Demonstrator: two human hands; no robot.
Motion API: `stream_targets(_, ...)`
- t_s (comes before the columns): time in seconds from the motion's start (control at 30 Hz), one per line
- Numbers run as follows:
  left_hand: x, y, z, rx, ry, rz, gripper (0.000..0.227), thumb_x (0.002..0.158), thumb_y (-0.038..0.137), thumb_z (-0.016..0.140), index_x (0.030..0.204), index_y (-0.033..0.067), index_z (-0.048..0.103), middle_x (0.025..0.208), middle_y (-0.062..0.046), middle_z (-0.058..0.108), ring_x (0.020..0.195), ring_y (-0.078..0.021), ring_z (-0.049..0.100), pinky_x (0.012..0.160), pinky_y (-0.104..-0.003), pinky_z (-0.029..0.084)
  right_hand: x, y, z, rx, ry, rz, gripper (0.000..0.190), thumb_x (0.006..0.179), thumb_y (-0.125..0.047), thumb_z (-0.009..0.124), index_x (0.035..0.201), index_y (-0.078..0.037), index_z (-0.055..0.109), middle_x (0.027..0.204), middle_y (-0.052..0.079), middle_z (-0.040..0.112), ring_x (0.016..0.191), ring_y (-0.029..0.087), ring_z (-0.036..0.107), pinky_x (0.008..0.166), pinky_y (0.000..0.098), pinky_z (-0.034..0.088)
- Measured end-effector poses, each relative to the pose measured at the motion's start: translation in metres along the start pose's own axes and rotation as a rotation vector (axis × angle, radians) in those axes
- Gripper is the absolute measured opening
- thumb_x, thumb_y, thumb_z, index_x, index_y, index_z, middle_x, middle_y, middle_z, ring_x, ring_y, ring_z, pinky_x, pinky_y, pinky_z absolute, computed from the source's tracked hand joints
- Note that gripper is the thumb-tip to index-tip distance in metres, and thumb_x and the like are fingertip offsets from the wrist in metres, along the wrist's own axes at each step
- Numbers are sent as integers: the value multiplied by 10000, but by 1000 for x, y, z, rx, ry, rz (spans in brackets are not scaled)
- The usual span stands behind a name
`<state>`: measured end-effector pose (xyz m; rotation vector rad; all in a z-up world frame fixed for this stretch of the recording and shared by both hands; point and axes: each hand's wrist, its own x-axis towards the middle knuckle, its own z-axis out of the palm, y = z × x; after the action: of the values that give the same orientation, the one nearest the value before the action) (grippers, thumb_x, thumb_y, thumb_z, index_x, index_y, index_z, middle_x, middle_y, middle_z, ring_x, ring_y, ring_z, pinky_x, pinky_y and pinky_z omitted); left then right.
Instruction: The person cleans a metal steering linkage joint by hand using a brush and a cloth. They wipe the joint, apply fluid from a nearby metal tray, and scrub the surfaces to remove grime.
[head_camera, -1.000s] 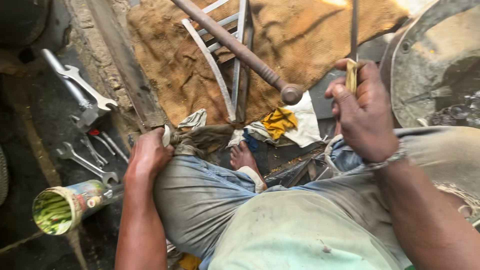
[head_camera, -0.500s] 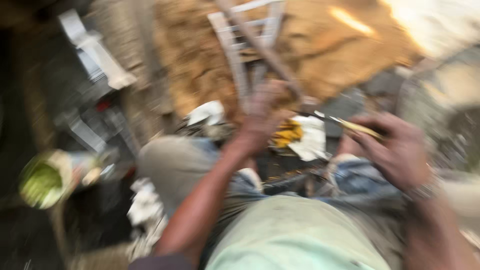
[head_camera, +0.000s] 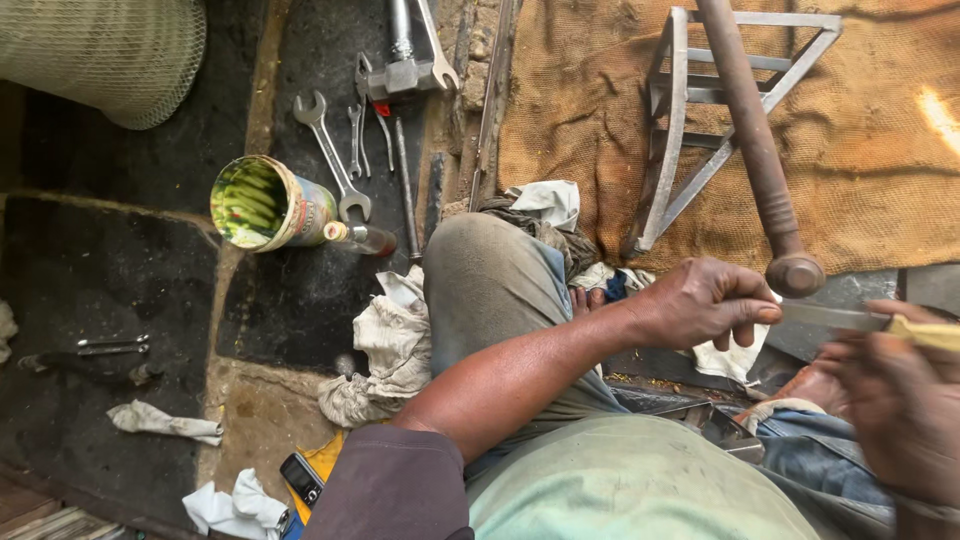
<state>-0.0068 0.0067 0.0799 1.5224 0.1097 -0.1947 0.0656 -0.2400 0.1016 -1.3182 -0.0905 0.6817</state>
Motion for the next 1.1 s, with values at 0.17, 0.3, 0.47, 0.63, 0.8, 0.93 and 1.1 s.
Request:
stream_targets(0.17,2,-9,11,-39,4,-109,267,995,267,657,1071,37,770,741,-52,749,597,-101,701,535,-276,582,-7,-9,60,-478,146,-69,285,1061,-65,643,1314,66,654,1106,203,723,973,247,717,894,390,588)
stream_targets(0.3,4,-18,12,-146,50,-4,264,1011,252,651,1087,20,753,761,-71,734,667,-108,698,586,-286,595,-1,-13,71,-430,150,-72,271,1017,-144,678,1221,33,679,1063,139,740,958,198,736,839,321,598)
stream_targets(0.47,27,-65,9,-298,-21,-74,237,1055,256,626,1060,36,716,853,-57,737,761,-111,700,668,-275,610,25,16,34,-78,217,53,223,989,-129,705,1152,19,675,973,98,720,855,179,719,766,307,593)
stream_targets(0.63,83,-104,-11,-361,351,-199,384,979,310,700,1213,14,628,1023,-107,714,782,-146,691,633,-274,581,59,44,-38,276,465,-68,205,968,-79,716,1154,-6,674,962,125,724,853,241,747,785,368,643)
stream_targets(0.8,121,-113,-33,-463,284,-413,543,944,376,712,1333,62,501,1187,-152,695,968,-220,738,775,-305,629,81,60,-47,237,519,12,188,953,-27,705,1132,29,688,969,140,733,843,238,758,761,350,662)
stream_targets(0.93,140,-112,-43,-717,86,-434,577,902,328,759,1324,11,526,1190,-161,687,1044,-290,710,860,-420,626,91,67,-34,142,522,-42,160,977,-13,680,1121,58,682,967,155,737,836,226,765,753,331,670)
stream_targets(1.1,146,-114,-52,-874,21,-325,534,912,241,740,1361,61,514,1294,-109,685,1165,-218,691,959,-424,634,85,70,-37,175,508,-111,172,984,-5,683,1142,61,675,973,178,739,839,229,765,777,339,677)
